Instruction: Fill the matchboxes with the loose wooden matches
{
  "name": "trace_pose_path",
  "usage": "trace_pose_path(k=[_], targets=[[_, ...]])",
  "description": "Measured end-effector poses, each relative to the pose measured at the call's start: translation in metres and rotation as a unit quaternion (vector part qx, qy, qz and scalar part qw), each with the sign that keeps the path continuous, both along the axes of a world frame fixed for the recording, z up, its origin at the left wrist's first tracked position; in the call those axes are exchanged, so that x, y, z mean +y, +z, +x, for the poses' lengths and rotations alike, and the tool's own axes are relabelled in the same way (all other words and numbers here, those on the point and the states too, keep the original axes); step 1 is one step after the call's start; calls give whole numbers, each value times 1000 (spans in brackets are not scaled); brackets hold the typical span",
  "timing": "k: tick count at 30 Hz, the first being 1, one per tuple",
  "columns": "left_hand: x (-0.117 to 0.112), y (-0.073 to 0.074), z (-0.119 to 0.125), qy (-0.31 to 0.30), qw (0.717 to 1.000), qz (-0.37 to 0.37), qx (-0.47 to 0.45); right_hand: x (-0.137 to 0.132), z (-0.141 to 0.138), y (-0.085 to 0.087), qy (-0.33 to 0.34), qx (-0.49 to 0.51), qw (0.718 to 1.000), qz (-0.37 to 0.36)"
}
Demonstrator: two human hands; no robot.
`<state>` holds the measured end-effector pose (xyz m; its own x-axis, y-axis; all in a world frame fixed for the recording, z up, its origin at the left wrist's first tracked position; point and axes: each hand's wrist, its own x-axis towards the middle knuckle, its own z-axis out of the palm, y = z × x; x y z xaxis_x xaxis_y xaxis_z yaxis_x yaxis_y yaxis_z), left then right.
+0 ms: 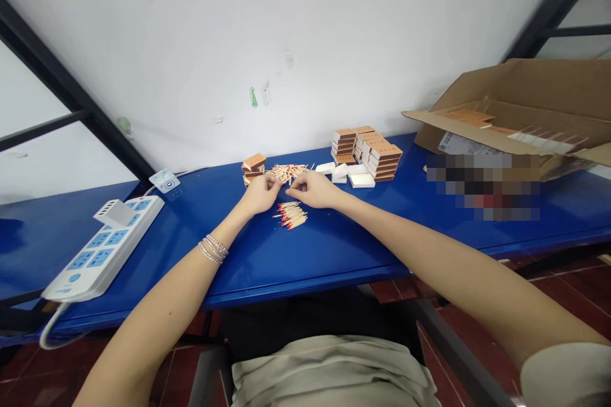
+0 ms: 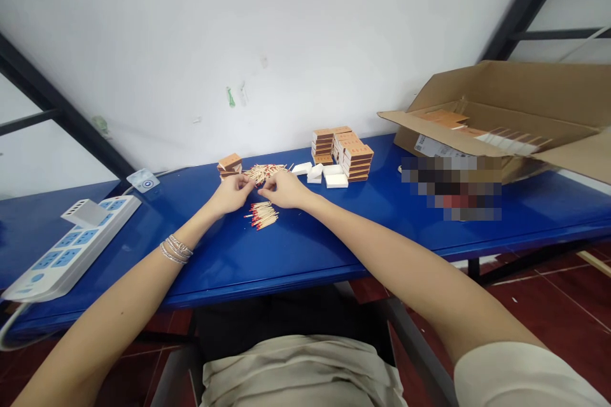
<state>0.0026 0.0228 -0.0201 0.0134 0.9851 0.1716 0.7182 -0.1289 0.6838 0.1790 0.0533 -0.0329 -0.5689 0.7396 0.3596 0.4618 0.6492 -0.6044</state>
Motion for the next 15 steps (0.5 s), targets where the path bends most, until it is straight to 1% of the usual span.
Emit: trace_pose_path(k=[2,4,7,9,10,12,13,15], targets=[[-3,3,4,-13,996,-34,-76,1,0,1,-21,36,999,-24],[-7,6,8,-33,989,-63,-131,2,-1,2,-41,94,993,-57],[-11,8,12,-62,984,-73,-150,3,-4,1,-45,185,977,-97],[-11,7,12,-61,990,-40,-118,4,-4,1,-49,212,971,-100],[-10,6,10,-56,995,-14,-85,4,-3,2,-56,213,971,-92],[-7,5,5,-46,998,42,10,3,-1,4,-67,197,976,-66],[-6,5,2,-45,995,59,66,2,0,5,-64,186,979,-53],[-5,5,-5,-44,983,71,163,-1,3,8,-34,163,985,-37]])
